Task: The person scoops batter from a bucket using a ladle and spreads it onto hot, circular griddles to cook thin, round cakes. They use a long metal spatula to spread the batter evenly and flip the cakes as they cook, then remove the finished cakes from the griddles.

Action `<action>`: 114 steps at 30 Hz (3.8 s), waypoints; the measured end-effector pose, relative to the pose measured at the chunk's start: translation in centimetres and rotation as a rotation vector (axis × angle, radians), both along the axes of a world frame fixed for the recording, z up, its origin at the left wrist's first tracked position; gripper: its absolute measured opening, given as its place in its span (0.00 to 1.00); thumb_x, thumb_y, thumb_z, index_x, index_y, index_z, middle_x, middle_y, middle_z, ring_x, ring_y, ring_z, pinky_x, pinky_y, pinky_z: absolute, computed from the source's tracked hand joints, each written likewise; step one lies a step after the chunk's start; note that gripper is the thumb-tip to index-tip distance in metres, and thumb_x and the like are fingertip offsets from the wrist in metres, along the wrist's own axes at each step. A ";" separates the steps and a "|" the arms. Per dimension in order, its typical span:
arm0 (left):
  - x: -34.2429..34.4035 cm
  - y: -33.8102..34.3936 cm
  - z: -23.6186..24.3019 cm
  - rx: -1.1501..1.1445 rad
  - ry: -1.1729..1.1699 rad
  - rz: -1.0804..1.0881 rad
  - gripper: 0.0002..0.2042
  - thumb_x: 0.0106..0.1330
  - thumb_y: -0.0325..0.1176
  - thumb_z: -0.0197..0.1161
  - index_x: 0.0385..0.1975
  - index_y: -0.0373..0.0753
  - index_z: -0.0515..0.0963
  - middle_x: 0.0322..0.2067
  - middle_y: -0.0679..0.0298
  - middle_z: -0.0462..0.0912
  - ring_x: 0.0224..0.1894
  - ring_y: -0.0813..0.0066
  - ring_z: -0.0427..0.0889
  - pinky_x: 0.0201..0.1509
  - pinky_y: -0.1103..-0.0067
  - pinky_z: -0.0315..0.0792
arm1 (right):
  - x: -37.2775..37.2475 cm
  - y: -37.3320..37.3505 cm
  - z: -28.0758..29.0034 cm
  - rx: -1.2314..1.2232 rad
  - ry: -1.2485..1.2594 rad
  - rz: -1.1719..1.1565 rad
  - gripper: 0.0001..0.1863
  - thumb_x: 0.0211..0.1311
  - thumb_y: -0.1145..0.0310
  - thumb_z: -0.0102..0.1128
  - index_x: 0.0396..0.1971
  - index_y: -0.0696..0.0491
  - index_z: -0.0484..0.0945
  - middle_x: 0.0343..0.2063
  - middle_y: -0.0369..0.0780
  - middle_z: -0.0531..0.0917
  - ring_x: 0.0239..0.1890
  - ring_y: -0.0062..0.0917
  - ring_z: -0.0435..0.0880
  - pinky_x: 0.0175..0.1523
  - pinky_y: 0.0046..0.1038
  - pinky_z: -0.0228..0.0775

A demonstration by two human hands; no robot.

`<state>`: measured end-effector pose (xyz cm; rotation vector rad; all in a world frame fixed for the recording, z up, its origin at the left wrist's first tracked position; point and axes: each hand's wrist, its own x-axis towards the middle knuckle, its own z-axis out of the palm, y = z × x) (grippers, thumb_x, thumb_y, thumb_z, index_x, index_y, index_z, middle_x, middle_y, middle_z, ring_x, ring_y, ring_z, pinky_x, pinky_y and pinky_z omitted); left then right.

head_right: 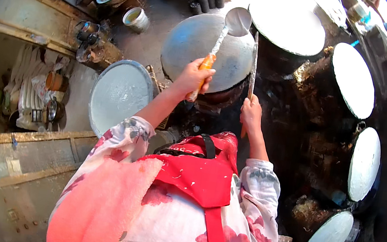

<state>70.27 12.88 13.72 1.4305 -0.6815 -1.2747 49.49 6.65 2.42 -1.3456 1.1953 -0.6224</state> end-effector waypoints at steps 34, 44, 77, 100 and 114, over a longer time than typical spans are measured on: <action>7.3 -1.4 -6.3 0.344 -1.063 0.355 0.29 0.57 0.34 0.62 0.59 0.34 0.62 0.44 0.43 0.77 0.46 0.47 0.77 0.49 0.66 0.71 | 10.9 -8.9 3.6 -0.542 0.693 0.595 0.11 0.59 0.70 0.42 0.32 0.59 0.74 0.30 0.54 0.81 0.36 0.46 0.82 0.43 0.43 0.73; 7.6 2.7 -4.9 0.356 -1.039 0.416 0.28 0.57 0.34 0.63 0.58 0.35 0.64 0.46 0.46 0.77 0.47 0.49 0.77 0.50 0.68 0.71 | 11.9 -10.7 4.1 -0.684 0.719 0.774 0.08 0.57 0.72 0.45 0.31 0.58 0.74 0.28 0.51 0.82 0.34 0.43 0.83 0.40 0.40 0.74; 0.7 13.9 -0.1 0.408 -0.334 0.754 0.23 0.62 0.28 0.59 0.59 0.40 0.66 0.20 0.73 0.68 0.14 0.87 0.62 0.16 0.85 0.59 | 11.4 -15.4 4.7 -1.042 0.681 1.168 0.05 0.57 0.72 0.48 0.29 0.56 0.71 0.20 0.45 0.82 0.22 0.36 0.84 0.27 0.35 0.76; -3.6 16.4 1.4 0.398 -0.234 0.812 0.21 0.65 0.30 0.57 0.58 0.38 0.65 0.21 0.73 0.66 0.14 0.89 0.63 0.16 0.88 0.59 | 12.9 -18.1 5.3 -1.130 0.550 1.446 0.06 0.57 0.72 0.47 0.30 0.58 0.72 0.22 0.45 0.81 0.25 0.39 0.83 0.28 0.37 0.75; -3.0 16.7 1.4 0.372 -0.288 0.700 0.21 0.65 0.29 0.56 0.58 0.37 0.64 0.21 0.74 0.66 0.15 0.90 0.62 0.18 0.89 0.58 | 5.7 -17.2 8.0 -1.121 0.572 1.497 0.04 0.56 0.74 0.47 0.29 0.58 0.70 0.17 0.45 0.79 0.23 0.38 0.82 0.27 0.39 0.71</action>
